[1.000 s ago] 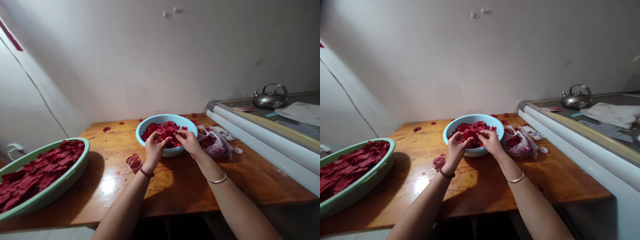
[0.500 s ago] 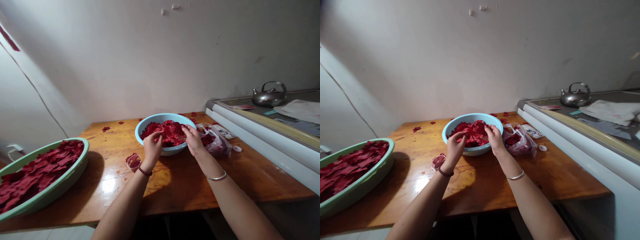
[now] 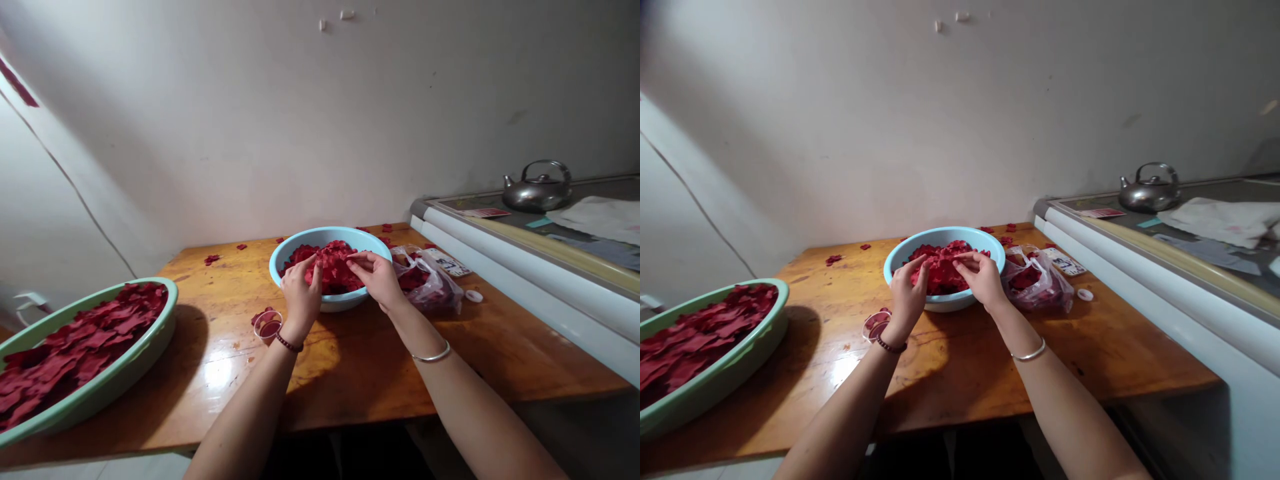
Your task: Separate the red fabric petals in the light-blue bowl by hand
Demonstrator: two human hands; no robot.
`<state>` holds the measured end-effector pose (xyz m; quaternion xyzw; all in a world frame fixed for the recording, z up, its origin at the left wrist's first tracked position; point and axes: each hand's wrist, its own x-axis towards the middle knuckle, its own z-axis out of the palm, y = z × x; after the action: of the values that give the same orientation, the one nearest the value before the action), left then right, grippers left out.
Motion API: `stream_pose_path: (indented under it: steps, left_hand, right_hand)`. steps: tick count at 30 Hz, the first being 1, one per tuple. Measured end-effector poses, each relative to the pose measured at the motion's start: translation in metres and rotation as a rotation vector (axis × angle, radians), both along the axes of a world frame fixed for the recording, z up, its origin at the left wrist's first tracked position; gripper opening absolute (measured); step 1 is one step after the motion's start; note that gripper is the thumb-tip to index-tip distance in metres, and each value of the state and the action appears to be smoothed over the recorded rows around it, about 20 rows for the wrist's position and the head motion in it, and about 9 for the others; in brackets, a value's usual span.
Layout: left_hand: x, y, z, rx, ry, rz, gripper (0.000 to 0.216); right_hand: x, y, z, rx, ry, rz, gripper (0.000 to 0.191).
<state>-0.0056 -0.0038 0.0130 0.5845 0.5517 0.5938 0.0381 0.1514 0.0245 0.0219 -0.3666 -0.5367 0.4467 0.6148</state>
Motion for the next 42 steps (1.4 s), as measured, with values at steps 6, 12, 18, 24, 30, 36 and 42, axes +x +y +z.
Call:
stream_pose_path:
  steps: [6, 12, 18, 24, 30, 36, 42]
  left_hand:
    - [0.008, -0.005, 0.002, 0.036, 0.046, -0.195, 0.034]
    - [0.008, -0.005, 0.000, 0.011, -0.117, -0.303, 0.019]
    - [0.006, -0.005, 0.003, 0.022, -0.208, -0.265, 0.020]
    - [0.004, 0.000, 0.003, 0.048, -0.308, -0.174, 0.021]
    - [0.003, 0.000, 0.002, 0.077, -0.295, -0.162, 0.015]
    - [0.002, -0.002, -0.003, 0.084, -0.150, -0.172, 0.011]
    - [0.006, -0.002, -0.007, 0.086, -0.070, -0.233, 0.023]
  right_hand:
    - [-0.001, -0.003, -0.001, 0.012, -0.043, 0.041, 0.049]
    - [-0.003, -0.005, 0.002, -0.073, 0.051, 0.088, 0.050]
    - [0.000, -0.002, 0.000, -0.071, 0.065, 0.091, 0.048]
    - [0.004, 0.005, -0.004, 0.019, 0.012, -0.091, 0.046]
    - [0.009, 0.009, -0.008, 0.163, -0.129, -0.291, 0.040]
    - [0.009, -0.005, 0.003, 0.366, -0.375, -0.069, 0.057]
    - [0.000, -0.003, -0.004, 0.154, -0.264, 0.090, 0.038]
